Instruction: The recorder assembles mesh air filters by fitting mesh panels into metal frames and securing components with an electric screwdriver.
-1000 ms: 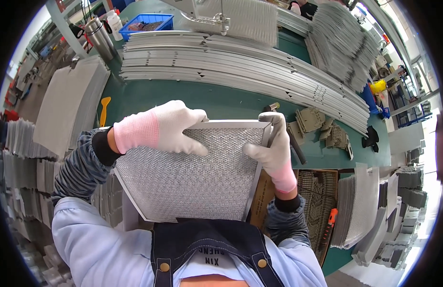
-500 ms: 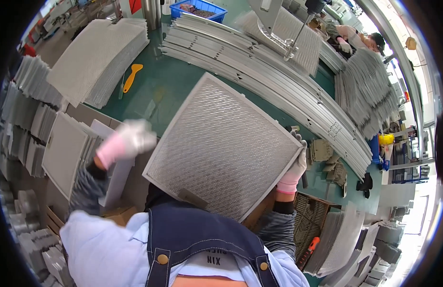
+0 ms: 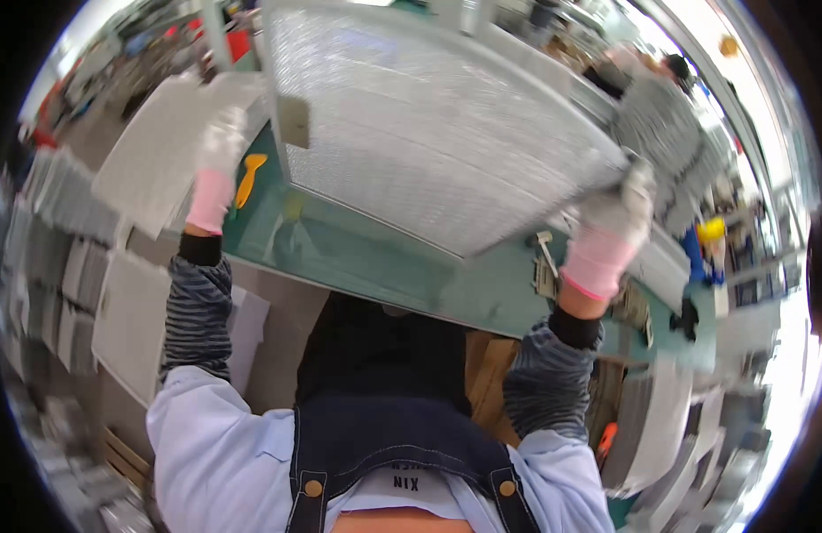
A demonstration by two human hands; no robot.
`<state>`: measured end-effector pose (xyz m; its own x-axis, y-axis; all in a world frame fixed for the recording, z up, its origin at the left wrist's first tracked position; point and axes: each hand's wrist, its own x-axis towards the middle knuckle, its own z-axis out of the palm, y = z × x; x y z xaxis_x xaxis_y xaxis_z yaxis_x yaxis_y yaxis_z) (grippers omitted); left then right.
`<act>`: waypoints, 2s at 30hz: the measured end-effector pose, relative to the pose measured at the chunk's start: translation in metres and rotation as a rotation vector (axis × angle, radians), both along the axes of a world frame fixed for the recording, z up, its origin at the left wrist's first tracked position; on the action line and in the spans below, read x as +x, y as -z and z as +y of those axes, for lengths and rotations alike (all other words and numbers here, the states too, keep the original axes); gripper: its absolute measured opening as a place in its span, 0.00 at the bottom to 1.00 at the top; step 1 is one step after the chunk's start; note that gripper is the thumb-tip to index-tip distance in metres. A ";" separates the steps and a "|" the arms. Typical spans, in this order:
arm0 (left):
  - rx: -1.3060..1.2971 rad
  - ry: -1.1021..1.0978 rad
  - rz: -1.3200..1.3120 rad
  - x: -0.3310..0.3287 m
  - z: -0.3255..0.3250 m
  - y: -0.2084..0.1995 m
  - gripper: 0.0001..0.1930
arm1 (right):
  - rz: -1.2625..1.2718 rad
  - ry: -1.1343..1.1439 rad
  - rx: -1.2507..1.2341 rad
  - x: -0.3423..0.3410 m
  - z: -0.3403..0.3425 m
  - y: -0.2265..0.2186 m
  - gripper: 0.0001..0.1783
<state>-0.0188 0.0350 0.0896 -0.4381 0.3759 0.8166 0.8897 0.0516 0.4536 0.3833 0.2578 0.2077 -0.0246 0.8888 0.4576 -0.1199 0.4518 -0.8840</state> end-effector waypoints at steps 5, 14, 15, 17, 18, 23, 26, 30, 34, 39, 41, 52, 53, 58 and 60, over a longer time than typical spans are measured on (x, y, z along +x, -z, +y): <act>0.133 0.440 -0.113 0.132 0.088 -0.149 0.17 | 0.222 -0.406 0.215 -0.022 -0.008 0.017 0.04; 0.015 0.297 0.561 0.200 0.140 -0.146 0.29 | -0.518 -0.734 0.116 0.010 0.034 -0.011 0.11; -0.027 0.298 0.448 0.184 0.131 -0.153 0.29 | -0.663 -0.686 0.027 0.019 0.042 -0.003 0.12; -0.019 0.294 0.504 0.204 0.142 -0.140 0.29 | -0.962 -0.490 -0.176 0.050 0.080 0.037 0.15; -0.024 0.315 0.551 0.217 0.148 -0.136 0.29 | -1.297 -0.233 0.167 0.073 0.105 0.075 0.18; -0.090 0.288 0.521 0.211 0.151 -0.136 0.25 | -1.610 0.026 -0.035 0.085 0.118 0.190 0.10; -0.035 0.272 0.478 0.210 0.160 -0.126 0.21 | -1.599 0.063 -0.010 0.083 0.119 0.198 0.14; 0.058 0.316 0.463 0.219 0.168 -0.124 0.18 | -1.446 0.191 0.182 0.096 0.130 0.211 0.14; 0.166 0.310 0.489 0.218 0.181 -0.117 0.17 | -0.688 -0.322 -0.169 0.072 0.096 0.074 0.15; 0.163 0.287 0.519 0.214 0.186 -0.116 0.17 | -0.578 -0.390 0.464 0.026 0.058 -0.086 0.13; 0.179 0.295 0.499 0.216 0.189 -0.115 0.17 | -0.451 -0.346 0.572 0.016 0.039 -0.119 0.11; 0.262 0.314 0.503 0.214 0.189 -0.115 0.17 | -0.922 -0.393 0.800 -0.003 0.020 -0.121 0.09; 0.275 0.311 0.507 0.214 0.188 -0.115 0.17 | -1.091 -0.428 0.771 -0.002 0.020 -0.115 0.09; 0.257 0.337 0.480 0.217 0.191 -0.112 0.17 | -0.971 -0.413 0.894 0.000 0.017 -0.125 0.10; 0.258 0.326 0.484 0.218 0.192 -0.112 0.17 | -0.667 -0.227 0.618 0.005 0.013 -0.133 0.15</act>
<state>0.1988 0.2268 0.2017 0.1073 0.1925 0.9754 0.9486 -0.3137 -0.0424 0.3883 0.2710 0.3412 -0.5951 0.4348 0.6759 0.1827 0.8922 -0.4131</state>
